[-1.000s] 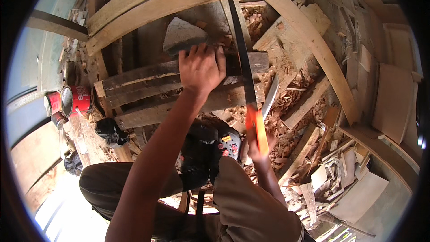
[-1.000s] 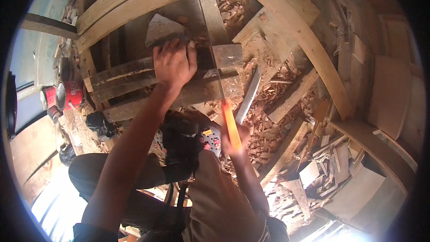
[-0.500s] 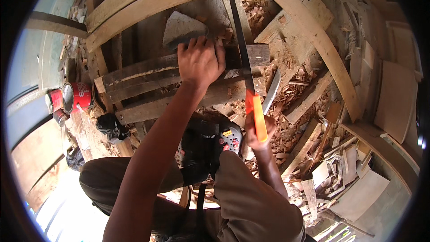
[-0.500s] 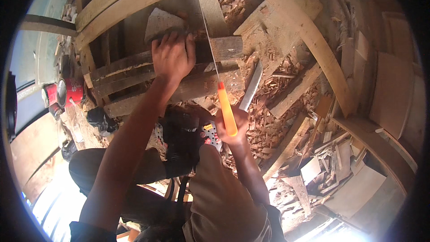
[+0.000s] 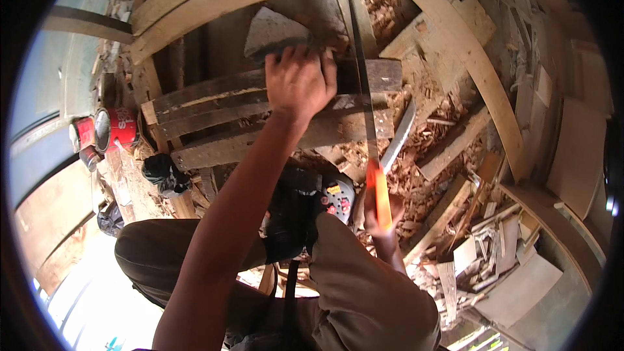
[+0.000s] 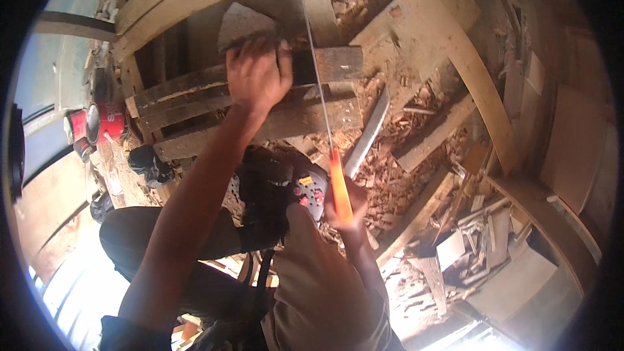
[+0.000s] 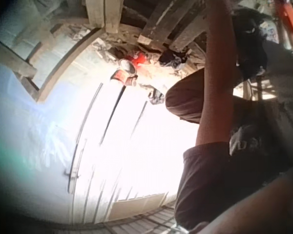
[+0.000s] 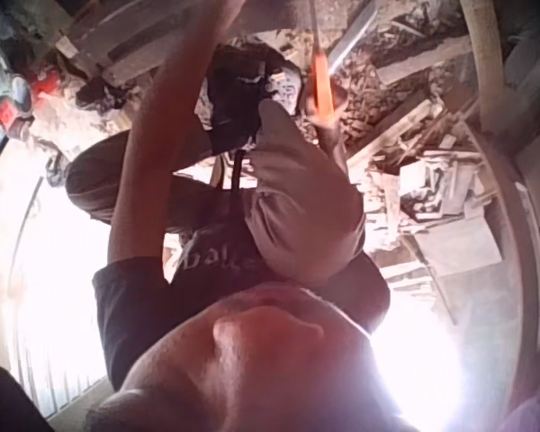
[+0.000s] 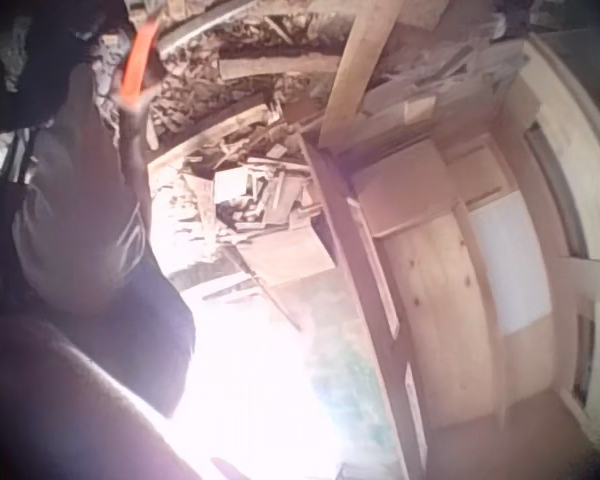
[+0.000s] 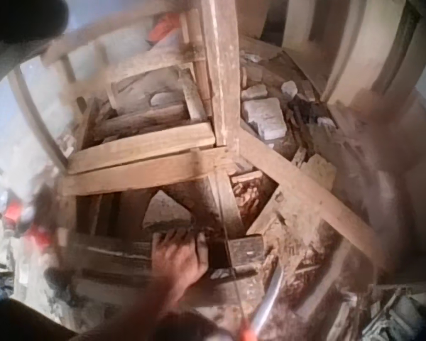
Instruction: The person uses a hand saw to cut a piece of wood that is part of a wooden frame. They hold the wood steady with one hand and saw with the other, eventually separating a small section.
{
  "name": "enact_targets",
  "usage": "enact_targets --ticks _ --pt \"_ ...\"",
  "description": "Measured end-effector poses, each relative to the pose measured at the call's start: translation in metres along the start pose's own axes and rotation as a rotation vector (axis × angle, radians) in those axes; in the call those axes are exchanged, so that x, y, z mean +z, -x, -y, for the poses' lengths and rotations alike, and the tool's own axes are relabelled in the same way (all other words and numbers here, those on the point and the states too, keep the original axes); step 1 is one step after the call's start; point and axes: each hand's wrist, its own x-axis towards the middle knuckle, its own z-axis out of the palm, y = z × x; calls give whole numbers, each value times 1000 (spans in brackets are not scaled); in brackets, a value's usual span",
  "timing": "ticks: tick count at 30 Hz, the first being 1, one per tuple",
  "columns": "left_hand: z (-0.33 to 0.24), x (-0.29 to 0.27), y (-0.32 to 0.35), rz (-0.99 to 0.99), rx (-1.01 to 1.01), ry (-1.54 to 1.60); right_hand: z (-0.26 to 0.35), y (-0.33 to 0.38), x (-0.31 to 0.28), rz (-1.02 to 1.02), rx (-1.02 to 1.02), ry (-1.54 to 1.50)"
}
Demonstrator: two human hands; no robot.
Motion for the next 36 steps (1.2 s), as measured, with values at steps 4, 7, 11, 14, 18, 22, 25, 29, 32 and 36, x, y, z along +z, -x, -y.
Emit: enact_targets --ticks 4,7,11,14,18,22,25,29,32,36 --pt "-7 9 -9 8 -14 -20 -11 15 -22 62 72 257" --pt "-3 12 -3 -35 26 4 12 10 -15 77 78 303" --pt "19 6 -1 -69 -25 -97 -4 -70 20 55 -115 128" --pt "-1 15 -9 -57 27 -26 18 -15 -6 -25 -31 36" --pt "-2 8 -18 5 11 -56 11 -17 -11 -2 31 99" --pt "12 -2 1 61 -94 -54 24 -93 3 57 -152 190" --pt "16 -2 -4 65 -76 -24 16 -66 6 134 82 153" --pt "-3 10 -6 6 -6 15 6 -9 -7 55 131 135" --pt "-8 7 -9 27 -21 19 11 -13 -13 37 135 156" --pt "13 -2 1 33 -110 1 5 -55 -1 126 24 91"
